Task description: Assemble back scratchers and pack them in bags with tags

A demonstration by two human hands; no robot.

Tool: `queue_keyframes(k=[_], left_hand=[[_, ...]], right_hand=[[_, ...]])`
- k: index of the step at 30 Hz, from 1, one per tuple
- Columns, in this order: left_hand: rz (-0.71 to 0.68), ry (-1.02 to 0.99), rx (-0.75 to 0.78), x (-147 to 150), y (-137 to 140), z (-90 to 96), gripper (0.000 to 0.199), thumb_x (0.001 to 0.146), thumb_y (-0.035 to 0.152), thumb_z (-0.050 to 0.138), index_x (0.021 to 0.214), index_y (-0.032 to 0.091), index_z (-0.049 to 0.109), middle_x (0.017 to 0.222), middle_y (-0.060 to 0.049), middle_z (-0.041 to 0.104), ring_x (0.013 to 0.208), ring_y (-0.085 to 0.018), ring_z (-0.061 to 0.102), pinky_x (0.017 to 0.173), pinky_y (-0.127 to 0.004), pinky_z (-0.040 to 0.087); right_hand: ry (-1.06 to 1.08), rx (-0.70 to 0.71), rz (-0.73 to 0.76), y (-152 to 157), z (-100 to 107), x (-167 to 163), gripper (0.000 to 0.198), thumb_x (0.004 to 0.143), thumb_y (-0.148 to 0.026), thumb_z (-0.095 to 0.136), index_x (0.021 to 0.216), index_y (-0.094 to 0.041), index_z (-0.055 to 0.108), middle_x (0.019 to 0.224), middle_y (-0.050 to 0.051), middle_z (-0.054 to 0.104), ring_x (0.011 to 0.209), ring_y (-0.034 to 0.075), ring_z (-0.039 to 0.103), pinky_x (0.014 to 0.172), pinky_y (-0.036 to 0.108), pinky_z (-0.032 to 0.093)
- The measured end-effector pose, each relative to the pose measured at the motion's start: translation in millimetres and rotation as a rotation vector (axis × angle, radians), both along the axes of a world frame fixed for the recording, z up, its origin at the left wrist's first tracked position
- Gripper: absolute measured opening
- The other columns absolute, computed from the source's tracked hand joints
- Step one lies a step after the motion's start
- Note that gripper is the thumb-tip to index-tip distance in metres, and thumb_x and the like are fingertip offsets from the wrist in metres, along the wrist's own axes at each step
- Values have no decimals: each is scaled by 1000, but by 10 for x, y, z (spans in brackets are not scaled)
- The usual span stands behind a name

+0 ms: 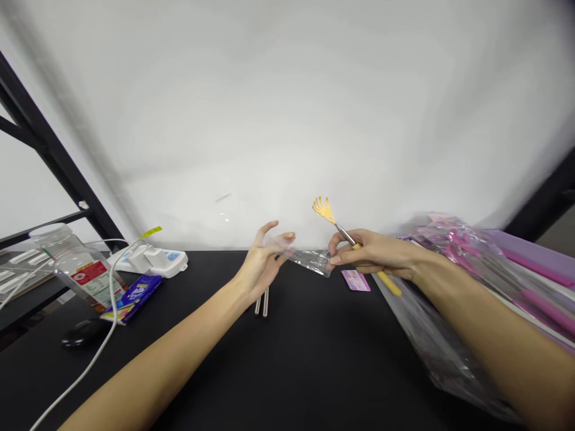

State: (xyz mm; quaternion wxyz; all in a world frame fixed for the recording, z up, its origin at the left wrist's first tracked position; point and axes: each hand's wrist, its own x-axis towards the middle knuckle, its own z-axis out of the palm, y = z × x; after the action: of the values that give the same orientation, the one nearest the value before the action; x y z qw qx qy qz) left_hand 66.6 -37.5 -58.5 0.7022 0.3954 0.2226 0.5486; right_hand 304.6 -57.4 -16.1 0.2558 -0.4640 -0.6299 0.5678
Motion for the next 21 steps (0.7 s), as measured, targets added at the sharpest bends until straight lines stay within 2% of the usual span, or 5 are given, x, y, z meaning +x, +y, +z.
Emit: queue_keyframes(k=[4, 8, 13, 17, 21], left_hand=[[-117, 90, -180, 41, -77, -7, 59, 61, -4, 64, 112, 23, 54, 102, -7, 70, 112, -24, 64, 105, -43, 45], [-287, 117, -111, 49, -168, 10, 45, 73, 16, 74, 114, 22, 57, 111, -11, 70, 111, -25, 65, 103, -46, 47], [-37, 276, -2, 38, -135, -72, 48, 65, 21, 85, 107, 17, 61, 91, -7, 73, 88, -18, 69, 91, -36, 52], [245, 365, 96, -21, -11, -145, 39, 61, 29, 88, 87, 14, 64, 73, -3, 70, 75, -15, 67, 83, -32, 54], [380, 456, 191, -94, 89, -163, 33, 64, 36, 85, 77, 13, 65, 70, -4, 70, 74, -16, 67, 77, -30, 53]], right_hand=[[-21, 171, -96, 21, -23, 7, 35, 66, -38, 82, 83, -18, 58, 75, 0, 68, 43, 3, 34, 39, 21, 22], [-161, 271, 54, 1, 3, 38, 21, 69, -32, 77, 77, -17, 66, 87, 6, 71, 84, 20, 65, 72, 29, 49], [-332, 275, 205, -62, 27, 97, 29, 77, -37, 72, 100, -20, 68, 97, 4, 68, 84, 18, 61, 74, 30, 48], [-293, 179, 196, -96, 32, 152, 52, 84, -47, 65, 132, -32, 50, 96, 1, 62, 69, 13, 55, 60, 25, 45], [-317, 168, 192, -93, 55, 164, 49, 84, -46, 65, 127, -24, 59, 85, 3, 63, 64, 14, 56, 62, 29, 48]])
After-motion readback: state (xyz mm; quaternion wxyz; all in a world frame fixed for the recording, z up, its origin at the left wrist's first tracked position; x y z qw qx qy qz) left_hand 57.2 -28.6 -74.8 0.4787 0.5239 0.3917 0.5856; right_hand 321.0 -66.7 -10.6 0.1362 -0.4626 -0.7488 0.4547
